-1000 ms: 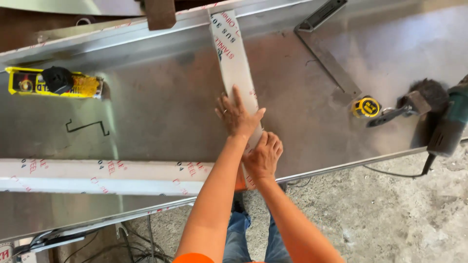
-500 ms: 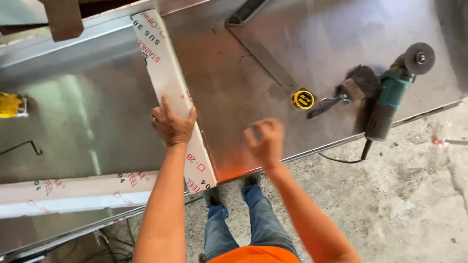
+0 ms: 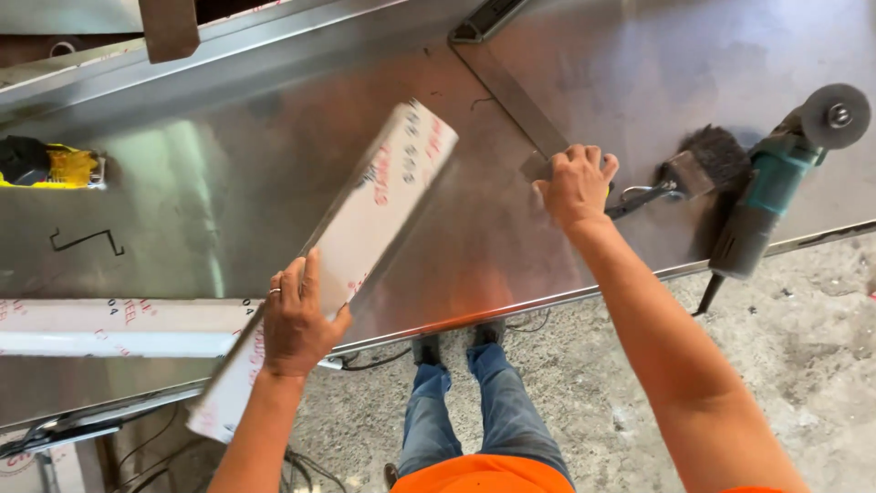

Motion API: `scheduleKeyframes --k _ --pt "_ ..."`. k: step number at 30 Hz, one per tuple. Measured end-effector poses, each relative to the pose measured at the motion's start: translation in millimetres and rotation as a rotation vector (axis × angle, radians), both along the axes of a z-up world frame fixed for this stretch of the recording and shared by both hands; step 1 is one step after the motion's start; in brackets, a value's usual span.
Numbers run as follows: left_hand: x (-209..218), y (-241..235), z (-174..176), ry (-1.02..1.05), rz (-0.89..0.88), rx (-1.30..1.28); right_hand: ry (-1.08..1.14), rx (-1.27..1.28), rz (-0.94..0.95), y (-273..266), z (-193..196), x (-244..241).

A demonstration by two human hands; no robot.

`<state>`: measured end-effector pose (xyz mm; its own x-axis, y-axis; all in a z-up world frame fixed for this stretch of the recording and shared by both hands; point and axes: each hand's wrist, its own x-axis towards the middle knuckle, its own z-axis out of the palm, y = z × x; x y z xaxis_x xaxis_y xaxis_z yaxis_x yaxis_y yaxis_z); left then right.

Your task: Measuring, marking, and aligning stainless steel components on a fabrication table.

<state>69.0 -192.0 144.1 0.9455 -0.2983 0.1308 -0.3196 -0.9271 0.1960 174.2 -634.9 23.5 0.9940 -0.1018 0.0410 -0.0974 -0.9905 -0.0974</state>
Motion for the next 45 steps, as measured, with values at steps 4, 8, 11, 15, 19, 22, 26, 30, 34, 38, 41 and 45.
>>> scheduleKeyframes --k 4,8,11,15,19,22,26,30,34,38,41,45 --pt "5 36 -6 0.078 -0.138 0.069 0.139 0.056 -0.090 -2 6 9" --pt "26 55 -15 0.212 -0.184 0.115 0.186 0.118 -0.021 15 33 3" --pt "45 57 -33 0.326 -0.172 0.162 0.139 0.414 0.046 22 38 -7" --pt "61 32 -44 0.412 -0.111 0.303 0.316 1.283 -0.170 44 53 -28" --pt "62 -40 -55 0.341 -0.144 0.131 0.384 1.437 -0.228 52 43 -31" --pt "63 -90 -69 0.275 -0.116 0.011 0.363 1.344 -0.205 63 44 -32" --pt "58 -111 -88 0.109 -0.102 0.035 0.266 1.172 -0.131 70 53 -29" --pt "53 -108 -95 -0.002 -0.122 0.056 0.105 0.847 0.121 74 51 -22" --pt "55 -110 -94 -0.019 -0.105 0.046 0.044 0.653 0.266 82 59 -19" --pt "52 -108 -94 -0.003 -0.118 -0.014 0.120 0.687 0.186 78 54 -21" --pt "48 -108 -91 -0.130 -0.140 -0.044 0.200 0.782 0.049 67 47 -21" --pt "41 -108 -96 -0.263 -0.167 -0.060 0.356 1.310 -0.171 56 56 -22"
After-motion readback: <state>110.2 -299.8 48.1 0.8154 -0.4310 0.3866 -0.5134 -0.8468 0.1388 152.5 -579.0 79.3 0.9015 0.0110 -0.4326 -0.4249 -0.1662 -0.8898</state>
